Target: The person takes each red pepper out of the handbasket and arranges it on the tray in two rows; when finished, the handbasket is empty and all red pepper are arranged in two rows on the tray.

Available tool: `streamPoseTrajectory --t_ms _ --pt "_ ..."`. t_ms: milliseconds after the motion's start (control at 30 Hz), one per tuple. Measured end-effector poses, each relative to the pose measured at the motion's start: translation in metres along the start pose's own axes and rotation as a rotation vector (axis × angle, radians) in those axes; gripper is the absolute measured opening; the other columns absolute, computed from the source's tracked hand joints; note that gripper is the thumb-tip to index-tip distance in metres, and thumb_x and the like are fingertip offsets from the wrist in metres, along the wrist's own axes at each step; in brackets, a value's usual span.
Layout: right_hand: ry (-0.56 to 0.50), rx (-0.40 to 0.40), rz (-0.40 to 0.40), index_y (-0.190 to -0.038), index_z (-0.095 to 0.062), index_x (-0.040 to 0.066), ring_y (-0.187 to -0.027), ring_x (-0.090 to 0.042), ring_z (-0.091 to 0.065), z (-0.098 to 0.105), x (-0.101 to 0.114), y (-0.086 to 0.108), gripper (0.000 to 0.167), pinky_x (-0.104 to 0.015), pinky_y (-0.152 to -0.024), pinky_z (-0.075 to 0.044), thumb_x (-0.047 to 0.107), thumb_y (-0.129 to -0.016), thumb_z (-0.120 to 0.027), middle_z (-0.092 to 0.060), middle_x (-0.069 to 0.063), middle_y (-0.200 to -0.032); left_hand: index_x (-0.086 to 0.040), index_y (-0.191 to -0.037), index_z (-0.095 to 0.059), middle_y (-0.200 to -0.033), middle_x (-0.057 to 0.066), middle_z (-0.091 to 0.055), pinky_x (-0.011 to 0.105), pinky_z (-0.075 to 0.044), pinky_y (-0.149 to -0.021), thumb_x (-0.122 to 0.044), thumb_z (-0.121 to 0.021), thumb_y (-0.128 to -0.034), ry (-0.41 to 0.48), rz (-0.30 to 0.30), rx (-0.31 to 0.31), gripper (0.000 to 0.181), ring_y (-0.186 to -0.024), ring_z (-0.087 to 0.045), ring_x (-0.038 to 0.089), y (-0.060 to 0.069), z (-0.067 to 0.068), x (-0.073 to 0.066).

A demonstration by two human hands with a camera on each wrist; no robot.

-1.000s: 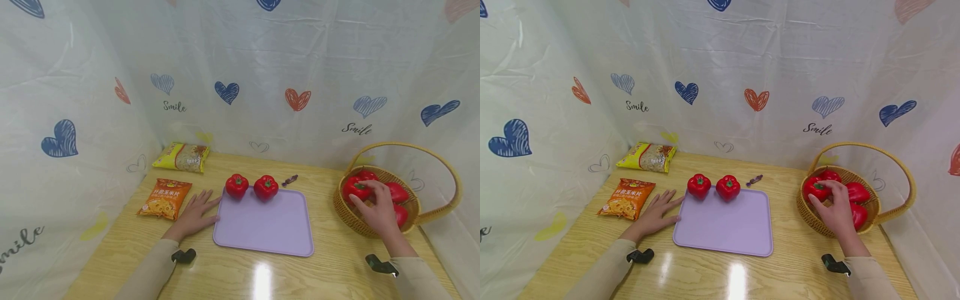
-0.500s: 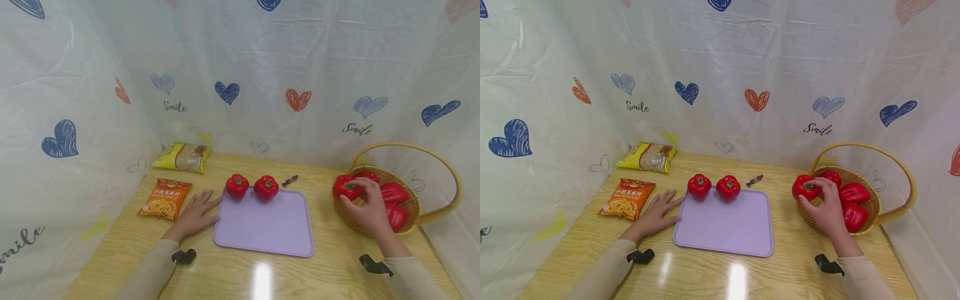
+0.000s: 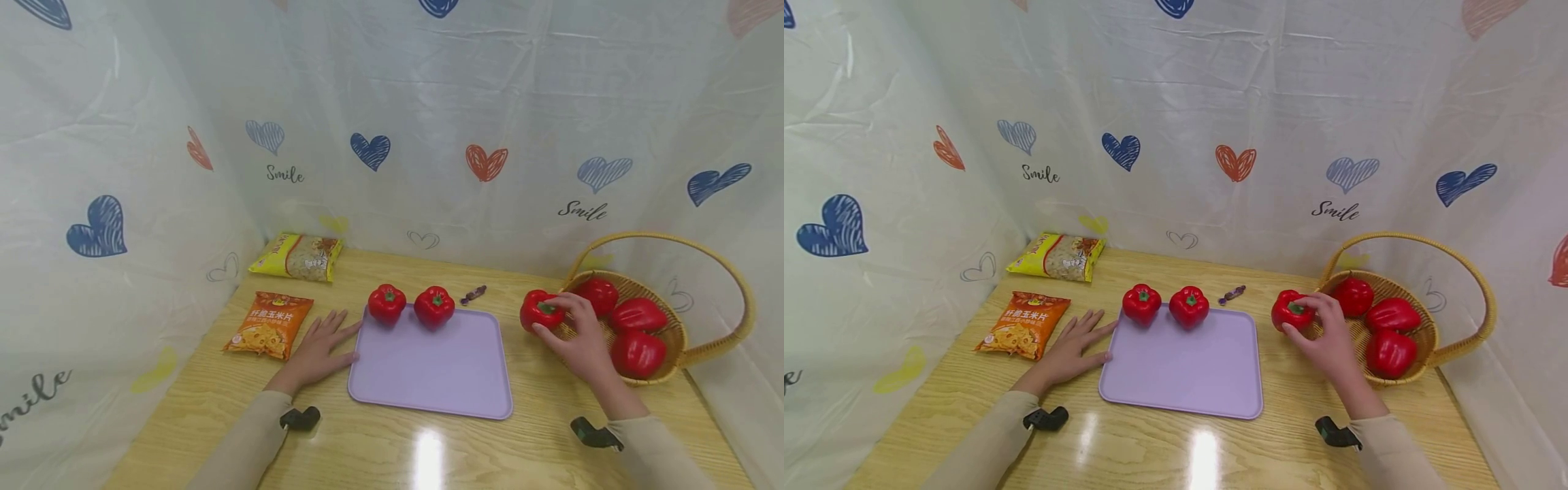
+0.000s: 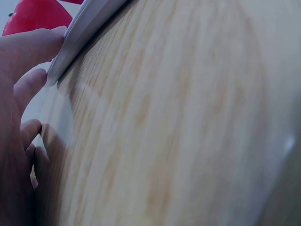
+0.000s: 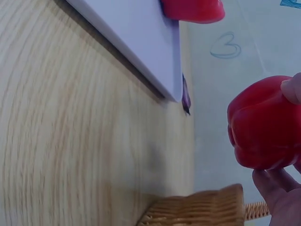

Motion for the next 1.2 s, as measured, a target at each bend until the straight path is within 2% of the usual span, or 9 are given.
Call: streamPoseTrajectory --t_ms 100,133,200,300,367,567,767,1200 --pt "0.002 0.020 0.001 -0.128 -0.059 0.007 -0.126 -0.040 -0.044 -0.010 0.002 0.001 0.056 -0.039 -0.095 -0.056 0.012 -0.080 -0.087 -0.046 -0.020 -0.140 -0.028 -0.156 -0.044 -0.168 0.013 -0.021 0.055 0.001 -0.124 -0.056 -0.060 -0.0959 -0.001 0.002 0.001 0.068 -0.156 -0.009 0.035 0.000 0.000 0.001" --pt "0.001 0.025 0.002 -0.128 -0.059 0.007 -0.126 -0.041 -0.045 -0.013 0.002 0.001 0.056 -0.049 -0.094 -0.056 0.012 -0.080 -0.087 -0.047 -0.020 -0.139 -0.028 -0.156 -0.044 -0.168 0.013 -0.021 0.055 0.001 -0.124 -0.056 -0.060 -0.0960 -0.002 0.002 0.001 0.068 -0.156 -0.009 0.035 0.000 -0.001 0.001" --pt "0.005 0.038 0.002 -0.128 -0.059 0.008 -0.125 -0.041 -0.047 -0.021 0.002 0.001 0.055 -0.059 -0.093 -0.055 0.013 -0.081 -0.087 -0.047 -0.019 -0.139 -0.028 -0.156 -0.044 -0.168 0.013 -0.020 0.055 0.001 -0.124 -0.056 -0.060 -0.0960 -0.004 0.002 0.001 0.068 -0.156 -0.009 0.035 0.000 -0.001 0.001" --pt "0.001 0.058 0.004 -0.127 -0.059 0.010 -0.124 -0.038 -0.050 -0.032 0.003 0.000 0.054 -0.050 -0.095 -0.056 0.014 -0.081 -0.087 -0.049 -0.017 -0.139 -0.028 -0.156 -0.044 -0.168 0.013 -0.021 0.055 0.001 -0.124 -0.055 -0.060 -0.0961 -0.004 0.000 0.000 0.067 -0.156 -0.009 0.035 0.000 -0.001 0.001" --pt "-0.023 0.071 0.008 -0.126 -0.060 0.009 -0.124 -0.038 -0.050 -0.040 0.004 -0.001 0.053 -0.048 -0.097 -0.055 0.013 -0.081 -0.087 -0.049 -0.016 -0.138 -0.028 -0.156 -0.044 -0.168 0.013 -0.021 0.055 0.001 -0.124 -0.055 -0.060 -0.0961 -0.004 0.000 0.000 0.067 -0.156 -0.009 0.036 0.000 -0.001 0.001" --pt "-0.126 0.120 0.009 -0.124 -0.059 0.007 -0.131 -0.043 -0.043 -0.061 0.008 -0.003 0.050 -0.065 -0.098 -0.047 0.008 -0.081 -0.085 -0.046 -0.020 -0.140 -0.028 -0.156 -0.044 -0.168 0.013 -0.020 0.055 0.002 -0.124 -0.057 -0.059 -0.0959 -0.002 0.003 0.003 0.068 -0.156 -0.008 0.035 -0.001 -0.001 0.001" --pt "-0.134 0.146 0.000 -0.124 -0.059 0.011 -0.132 -0.041 -0.044 -0.076 0.012 -0.004 0.049 -0.064 -0.101 -0.047 0.008 -0.082 -0.085 -0.046 -0.018 -0.141 -0.028 -0.156 -0.044 -0.168 0.013 -0.021 0.055 0.001 -0.124 -0.056 -0.060 -0.0959 -0.004 0.001 0.002 0.068 -0.156 -0.009 0.035 -0.001 -0.001 0.000" --pt "-0.098 0.178 -0.015 -0.122 -0.061 0.011 -0.131 -0.039 -0.050 -0.101 0.015 -0.008 0.045 -0.056 -0.099 -0.052 0.011 -0.083 -0.085 -0.049 -0.017 -0.145 -0.028 -0.156 -0.044 -0.168 0.014 -0.021 0.056 0.000 -0.124 -0.055 -0.060 -0.0961 -0.002 -0.003 -0.002 0.067 -0.156 -0.009 0.036 0.000 0.000 0.000"
Point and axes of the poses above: each hand's wrist, its own y-axis away from the middle knuckle, its own z-axis out of the back of the hand, x = y × z, the point moved 10 cm from there along -y, towards the middle knuckle
